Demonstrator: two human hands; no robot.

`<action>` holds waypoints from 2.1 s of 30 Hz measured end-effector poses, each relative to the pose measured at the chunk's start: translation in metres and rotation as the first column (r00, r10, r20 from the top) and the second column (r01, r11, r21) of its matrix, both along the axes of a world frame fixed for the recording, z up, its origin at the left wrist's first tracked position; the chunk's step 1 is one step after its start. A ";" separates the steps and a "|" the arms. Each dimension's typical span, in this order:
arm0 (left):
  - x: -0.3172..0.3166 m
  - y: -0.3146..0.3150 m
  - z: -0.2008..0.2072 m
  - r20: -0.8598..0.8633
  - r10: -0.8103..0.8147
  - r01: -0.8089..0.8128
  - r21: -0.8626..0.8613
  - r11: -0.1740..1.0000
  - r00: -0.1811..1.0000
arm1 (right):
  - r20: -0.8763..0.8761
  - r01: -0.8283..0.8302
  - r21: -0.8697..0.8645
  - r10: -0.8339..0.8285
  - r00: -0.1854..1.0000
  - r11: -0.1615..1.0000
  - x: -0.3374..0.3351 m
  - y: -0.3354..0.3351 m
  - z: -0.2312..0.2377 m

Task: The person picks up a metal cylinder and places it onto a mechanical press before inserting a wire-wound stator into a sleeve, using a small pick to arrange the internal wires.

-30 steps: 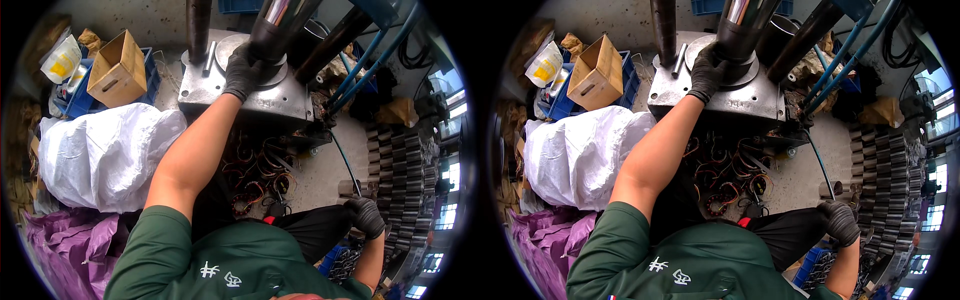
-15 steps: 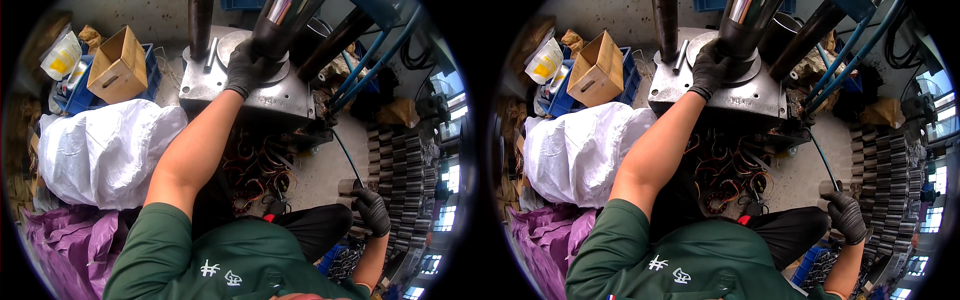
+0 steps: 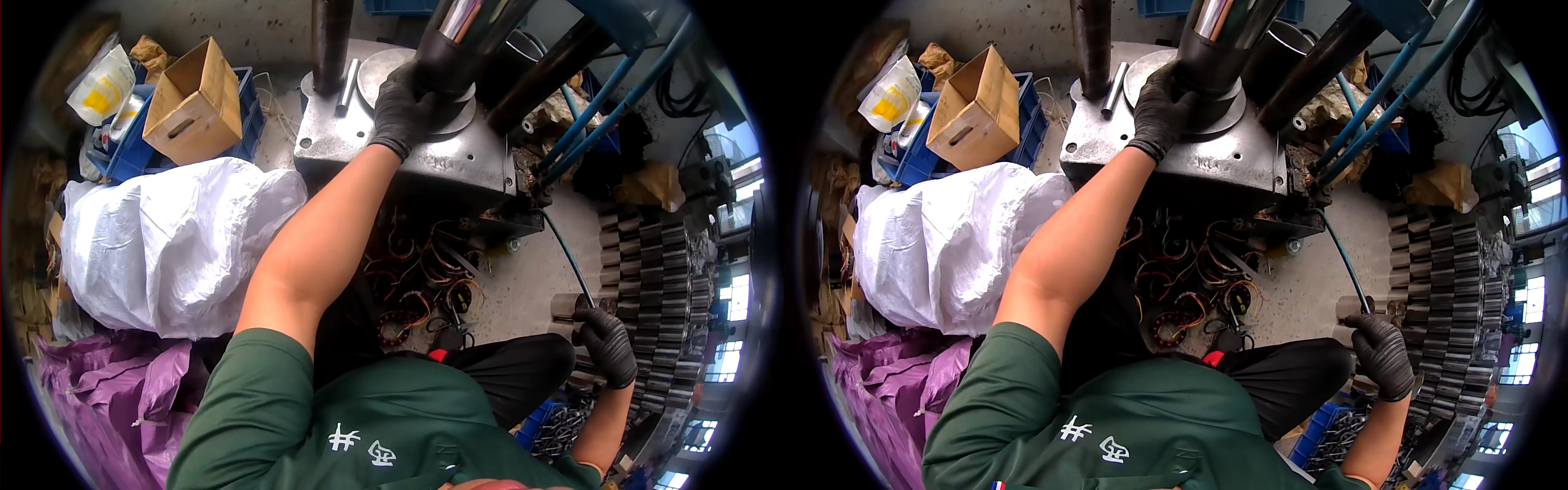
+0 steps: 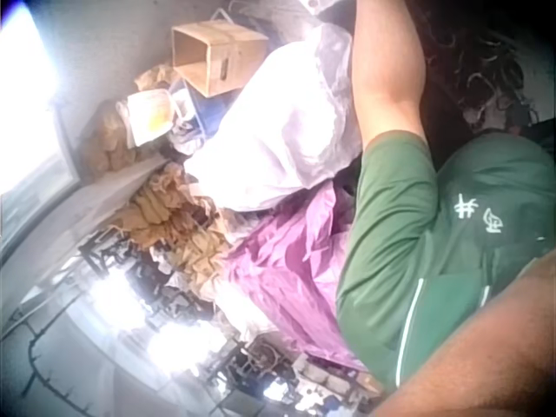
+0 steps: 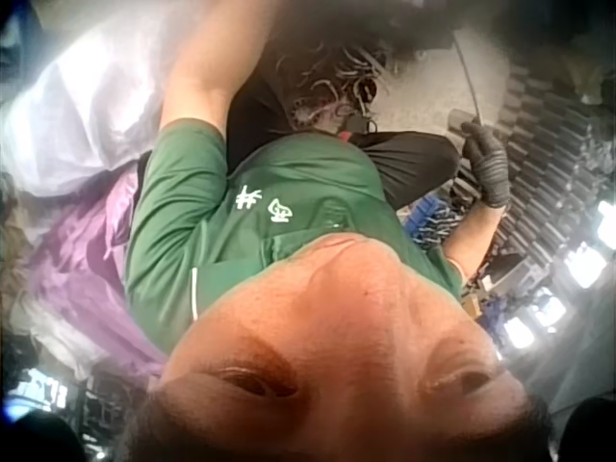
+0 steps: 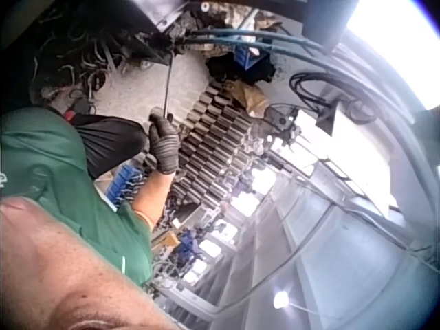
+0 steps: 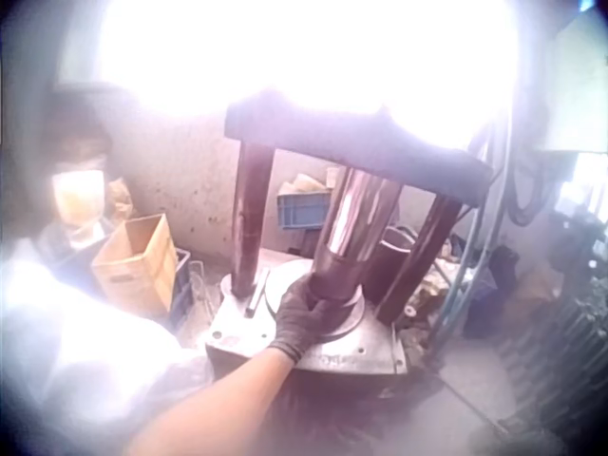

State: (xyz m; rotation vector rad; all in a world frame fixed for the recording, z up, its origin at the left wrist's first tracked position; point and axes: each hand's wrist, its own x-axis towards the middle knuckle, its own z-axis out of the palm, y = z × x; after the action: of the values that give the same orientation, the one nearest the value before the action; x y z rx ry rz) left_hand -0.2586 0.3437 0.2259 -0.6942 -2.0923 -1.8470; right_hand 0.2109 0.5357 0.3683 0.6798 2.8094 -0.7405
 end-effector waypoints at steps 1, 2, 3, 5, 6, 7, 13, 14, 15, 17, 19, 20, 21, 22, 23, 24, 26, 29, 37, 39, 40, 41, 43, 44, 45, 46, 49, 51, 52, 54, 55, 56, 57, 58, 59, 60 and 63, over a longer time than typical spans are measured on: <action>0.001 0.000 0.001 -0.014 0.015 -0.015 -0.011 1.000 1.000 | 0.054 -0.122 0.064 0.119 0.991 0.990 0.002 0.003 0.000; 0.001 0.000 0.000 -0.002 0.000 0.000 0.001 1.000 1.000 | 0.115 -0.245 0.120 0.231 0.966 0.962 0.005 0.007 -0.001; 0.000 0.000 0.000 0.006 -0.012 0.012 0.011 1.000 1.000 | 0.154 -0.258 0.145 0.235 0.960 0.955 0.005 0.009 -0.005; -0.001 0.000 0.000 0.007 -0.022 0.022 0.021 1.000 1.000 | 0.028 -0.004 -0.007 0.004 1.000 1.000 0.005 0.007 -0.004; 0.000 -0.001 0.001 0.003 -0.019 0.019 0.018 1.000 1.000 | -0.017 0.117 -0.097 -0.120 0.993 0.988 0.003 0.004 -0.003; 0.002 -0.002 0.002 -0.002 -0.015 0.015 0.014 1.000 1.000 | -0.015 0.071 -0.066 -0.073 0.997 0.995 0.004 0.006 -0.004; -0.003 0.001 -0.005 -0.004 -0.014 0.014 0.022 1.000 1.000 | 0.043 0.036 -0.030 -0.035 0.998 0.999 0.003 0.008 0.001; -0.006 0.001 -0.007 -0.018 0.007 -0.006 0.011 1.000 1.000 | -0.010 0.163 -0.136 -0.166 0.986 0.977 0.003 0.009 0.001; -0.006 0.003 -0.007 -0.029 0.023 -0.023 0.002 1.000 0.999 | -0.068 0.132 -0.117 -0.140 0.988 0.984 0.006 0.012 -0.003; -0.004 0.004 -0.008 -0.031 0.032 -0.032 -0.006 0.999 0.999 | 0.058 -0.160 0.072 0.156 0.986 0.984 0.007 0.015 -0.004; -0.002 0.002 -0.005 -0.017 0.021 -0.021 -0.004 1.000 1.000 | 0.121 -0.307 0.169 0.289 0.950 0.937 0.008 0.016 -0.005; -0.002 0.003 -0.004 -0.027 0.022 -0.022 0.001 1.000 0.999 | 0.050 -0.156 0.075 0.153 0.987 0.985 0.008 0.014 -0.005; -0.002 0.003 -0.004 -0.036 0.026 -0.026 0.004 1.000 0.999 | -0.006 -0.010 -0.032 0.010 1.000 0.999 0.008 0.011 -0.006; -0.002 0.002 -0.005 -0.045 0.031 -0.030 0.007 1.000 0.999 | -0.046 0.131 -0.147 -0.139 0.989 0.980 0.008 0.010 -0.007; -0.003 0.000 -0.006 -0.041 0.031 -0.031 -0.006 0.999 0.999 | 0.051 0.073 -0.045 -0.071 0.996 0.996 0.008 0.011 -0.006; -0.002 0.001 -0.004 -0.037 0.025 -0.026 -0.015 1.000 0.999 | 0.055 -0.045 0.019 0.044 0.998 0.999 0.007 0.011 -0.004; 0.000 0.002 -0.001 -0.042 0.013 -0.014 -0.015 1.000 0.999 | 0.086 -0.277 0.143 0.267 0.960 0.950 0.005 0.012 0.000; 0.000 -0.001 -0.003 -0.059 0.023 -0.024 -0.010 1.000 0.998 | -0.044 0.121 -0.107 -0.126 0.991 0.987 0.002 0.007 0.001; -0.001 0.001 -0.002 -0.005 0.004 -0.004 -0.011 1.000 1.000 | 0.028 0.065 -0.071 -0.063 0.998 0.995 0.008 0.018 -0.004; -0.001 0.000 -0.001 -0.012 0.004 -0.004 -0.004 1.000 1.000 | 0.050 0.011 -0.027 -0.009 0.999 1.000 0.011 0.024 -0.006; 0.000 -0.001 0.001 -0.016 0.004 -0.004 -0.003 1.000 1.000 | 0.061 -0.017 -0.008 0.017 0.998 1.000 0.003 0.016 -0.003; 0.002 -0.004 0.002 0.005 -0.006 0.007 -0.023 1.000 1.000 | 0.208 -0.085 -0.009 0.085 0.974 0.996 -0.007 0.006 0.008; 0.011 -0.009 0.015 0.051 -0.037 0.040 -0.048 0.998 0.998 | 0.151 -0.034 -0.021 0.037 0.988 0.999 0.003 0.016 0.001; 0.010 -0.005 0.013 0.043 -0.052 0.052 -0.015 0.999 0.998 | 0.122 -0.009 -0.028 0.012 0.992 1.000 0.008 0.020 -0.001; 0.007 -0.006 0.011 0.032 -0.052 0.051 0.010 0.999 0.998 | 0.013 0.086 -0.105 -0.085 0.996 0.991 0.007 0.019 -0.002; 0.005 -0.007 0.009 0.023 -0.056 0.055 0.034 0.998 0.998 | 0.008 0.124 -0.128 -0.124 0.992 0.984 0.001 0.013 0.001; 0.006 -0.009 0.010 -0.006 -0.002 0.002 -0.023 1.000 1.000 | 0.021 0.134 -0.097 -0.132 0.991 0.986 -0.009 0.000 0.014; 0.007 -0.007 0.011 0.016 -0.015 0.016 -0.025 1.000 1.000 | 0.065 -0.120 0.009 0.119 0.991 0.993 0.008 0.018 -0.003; 0.007 -0.007 0.010 0.026 -0.019 0.020 -0.029 0.999 0.999 | 0.120 -0.189 0.021 0.186 0.975 0.982 0.004 0.014 0.000; 0.004 -0.005 0.007 0.028 -0.034 0.034 0.000 0.999 0.999 | 0.051 0.027 -0.087 -0.023 0.998 0.996 0.003 0.014 0.001; 0.002 -0.004 0.004 0.028 -0.038 0.038 0.014 0.999 0.999 | 0.026 0.130 -0.146 -0.128 0.991 0.981 0.001 0.014 0.001; -0.001 -0.004 0.001 0.019 -0.029 0.029 0.009 1.000 0.999 | 0.017 0.171 -0.164 -0.170 0.985 0.972 -0.002 0.010 0.006; -0.002 -0.003 0.001 0.012 -0.024 0.024 0.004 1.000 1.000 | 0.011 0.215 -0.182 -0.216 0.976 0.960 -0.006 0.003 0.013; -0.003 -0.002 0.000 0.004 -0.019 0.019 0.000 1.000 1.000 | 0.005 0.258 -0.199 -0.262 0.965 0.945 -0.009 -0.001 0.017; -0.002 -0.002 -0.001 -0.003 -0.003 0.003 -0.007 1.000 1.000 | 0.004 0.175 -0.162 -0.177 0.984 0.971 -0.003 0.007 0.010; 0.000 -0.002 0.000 -0.010 0.010 -0.010 -0.012 1.000 1.000 | 0.006 0.094 -0.122 -0.094 0.996 0.988 -0.001 0.010 0.002; 0.004 -0.002 0.004 -0.012 0.014 -0.015 -0.016 1.000 1.000 | 0.195 -0.092 -0.025 0.095 0.976 0.995 0.000 0.015 0.006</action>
State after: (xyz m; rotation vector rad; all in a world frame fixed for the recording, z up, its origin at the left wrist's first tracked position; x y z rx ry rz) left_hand -0.2546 0.3415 0.2294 -0.6908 -2.1012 -1.8156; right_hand 0.2109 0.5503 0.3742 0.5790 2.6329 -0.6414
